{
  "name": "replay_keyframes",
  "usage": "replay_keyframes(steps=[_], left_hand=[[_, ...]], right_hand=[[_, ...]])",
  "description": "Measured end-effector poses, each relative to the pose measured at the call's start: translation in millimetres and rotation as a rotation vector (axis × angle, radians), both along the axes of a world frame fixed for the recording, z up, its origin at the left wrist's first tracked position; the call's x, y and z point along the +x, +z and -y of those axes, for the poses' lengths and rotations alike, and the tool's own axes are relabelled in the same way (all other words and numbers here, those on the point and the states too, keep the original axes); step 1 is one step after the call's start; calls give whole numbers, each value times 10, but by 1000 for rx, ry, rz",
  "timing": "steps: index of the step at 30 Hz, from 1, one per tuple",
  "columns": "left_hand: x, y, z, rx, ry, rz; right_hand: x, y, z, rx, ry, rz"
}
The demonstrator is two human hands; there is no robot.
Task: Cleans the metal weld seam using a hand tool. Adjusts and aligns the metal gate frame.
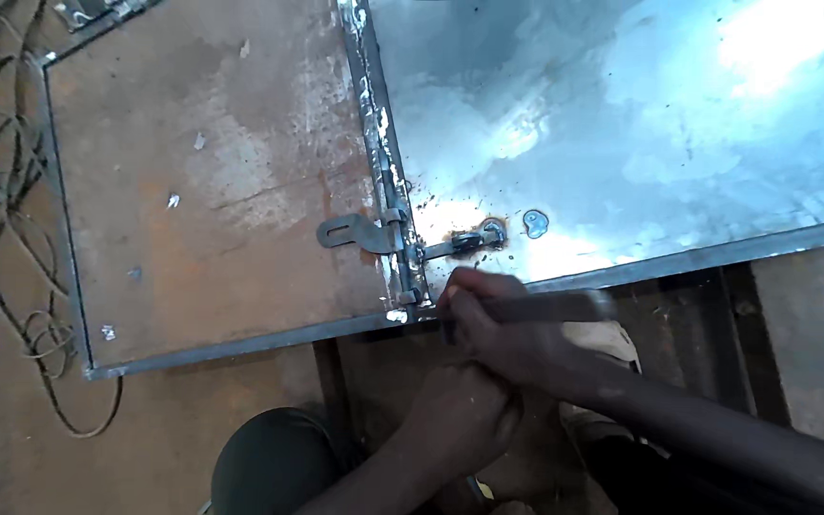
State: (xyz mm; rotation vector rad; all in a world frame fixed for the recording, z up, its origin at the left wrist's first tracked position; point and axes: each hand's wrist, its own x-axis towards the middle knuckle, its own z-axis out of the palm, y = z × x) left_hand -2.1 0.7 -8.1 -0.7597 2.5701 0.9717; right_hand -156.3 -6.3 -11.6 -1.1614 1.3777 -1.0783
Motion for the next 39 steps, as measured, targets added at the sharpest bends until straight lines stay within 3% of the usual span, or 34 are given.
replay_keyframes(steps=[3,6,8,10,12,15,20,24,28,32,36,39], left_hand=[[-4,23,0,25,-30,33],[19,-4,-52,4,-38,40],[-8,-2,-52,51,-67,94],[-20,9,-40,134,-93,159],[-14,24,-33,166,-99,183],[-5,22,-42,115,-76,122],[-28,46,-6,139,-101,169],[-26,26,-13,98,-93,128],[-34,11,7,116,-108,148],[-14,-2,2,63,-85,76],[-32,9,20,77,-108,105],[-4,16,1,75,-81,89]], right_hand=[[-74,-57,112,-268,-222,66],[69,-159,-5,-83,-44,-99],[34,-136,-5,-38,-18,-78],[-79,-97,58,-124,-155,75],[-87,-69,67,-216,-224,72],[39,-74,-25,-25,18,-121],[-1,-45,-24,-154,-158,47],[48,-103,-9,-10,45,-98],[-62,-153,119,-230,-232,90],[30,-141,-12,-53,32,-155],[-104,-104,90,-186,-164,9],[1,-93,-14,-71,4,-121]])
